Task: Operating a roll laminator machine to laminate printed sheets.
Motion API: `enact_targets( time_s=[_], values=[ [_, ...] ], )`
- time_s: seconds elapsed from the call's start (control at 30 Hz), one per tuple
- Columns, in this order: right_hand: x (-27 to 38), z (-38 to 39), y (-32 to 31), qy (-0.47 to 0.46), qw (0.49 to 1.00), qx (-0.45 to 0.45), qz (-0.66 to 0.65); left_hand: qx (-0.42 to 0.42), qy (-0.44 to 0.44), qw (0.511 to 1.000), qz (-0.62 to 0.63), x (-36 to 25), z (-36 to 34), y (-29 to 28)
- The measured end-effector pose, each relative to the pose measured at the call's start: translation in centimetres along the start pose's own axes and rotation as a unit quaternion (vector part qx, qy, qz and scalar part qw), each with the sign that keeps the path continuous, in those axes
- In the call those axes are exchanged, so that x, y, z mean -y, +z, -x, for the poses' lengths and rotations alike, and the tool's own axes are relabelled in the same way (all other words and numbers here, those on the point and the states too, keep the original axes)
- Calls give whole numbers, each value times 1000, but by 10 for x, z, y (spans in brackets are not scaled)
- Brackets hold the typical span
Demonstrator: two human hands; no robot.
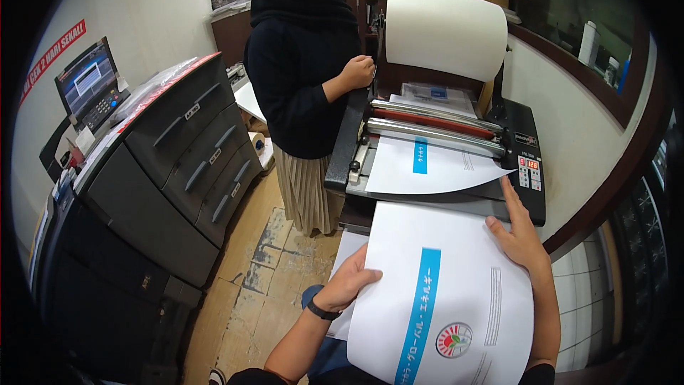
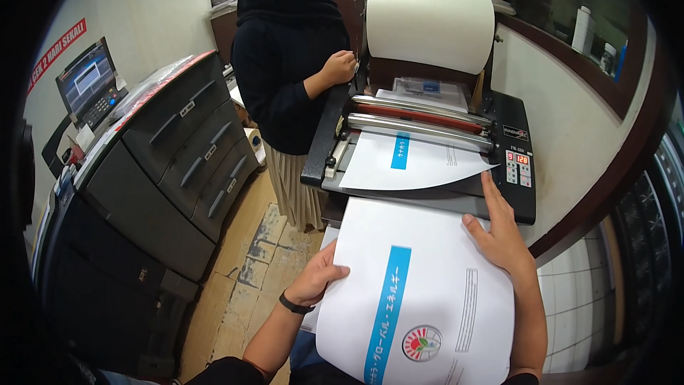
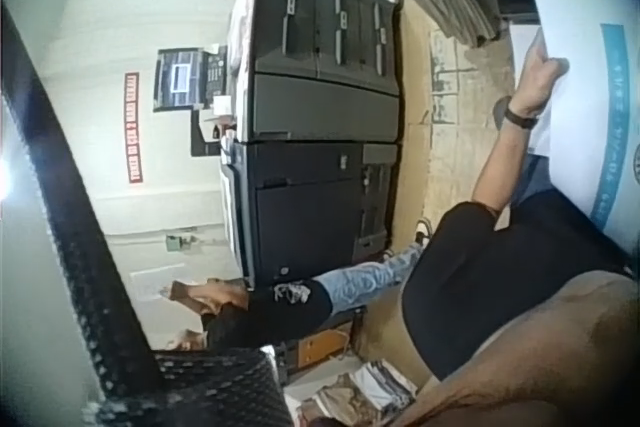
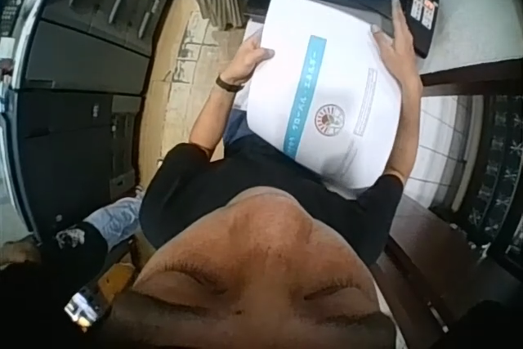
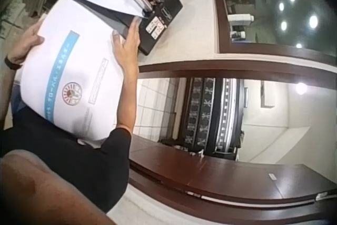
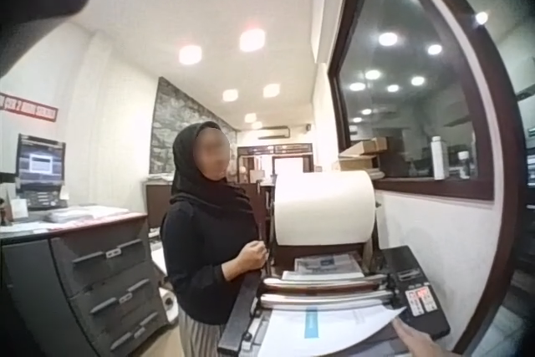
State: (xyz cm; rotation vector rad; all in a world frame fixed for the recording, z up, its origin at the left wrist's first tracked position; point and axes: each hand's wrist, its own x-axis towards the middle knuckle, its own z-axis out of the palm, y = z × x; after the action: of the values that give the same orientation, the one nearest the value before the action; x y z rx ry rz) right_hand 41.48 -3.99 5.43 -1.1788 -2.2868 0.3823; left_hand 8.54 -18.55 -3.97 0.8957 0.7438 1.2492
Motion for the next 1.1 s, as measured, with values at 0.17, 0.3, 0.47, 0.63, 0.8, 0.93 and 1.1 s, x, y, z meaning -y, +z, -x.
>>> enact_targets(
  time_s=[0.17, 0.3, 0.47, 0.63, 0.8, 0.93, 1.1],
  values=[
    [6, -8, -1, -6, 1000, 3, -21, 4, -14, 997, 81, -2, -23, -14],
    [3, -11, -2, -6, 1000, -3, -16, 14, -25, 999, 46, 8, -19, -14],
    [4, -17, -5, -13, 999, 2, -35, 4, 10, 1000, 0, 8, -17, -8],
    [6, -21, -6, -2, 999, 1, -40, -1, 8, 1000, -8, -3, -28, -12],
    [8, -23, -5, 3, 999, 0, -34, -18, 3, 1000, -18, 1, -40, -14],
    [10, -21, 9, -16, 999, 40, 7, -61, 48, 997, -8, -1, -62, -24],
    [24, -16, 44, -6, 985, 158, 64, -185, 84, 979, -6, -7, -89, -38]
  ],
)
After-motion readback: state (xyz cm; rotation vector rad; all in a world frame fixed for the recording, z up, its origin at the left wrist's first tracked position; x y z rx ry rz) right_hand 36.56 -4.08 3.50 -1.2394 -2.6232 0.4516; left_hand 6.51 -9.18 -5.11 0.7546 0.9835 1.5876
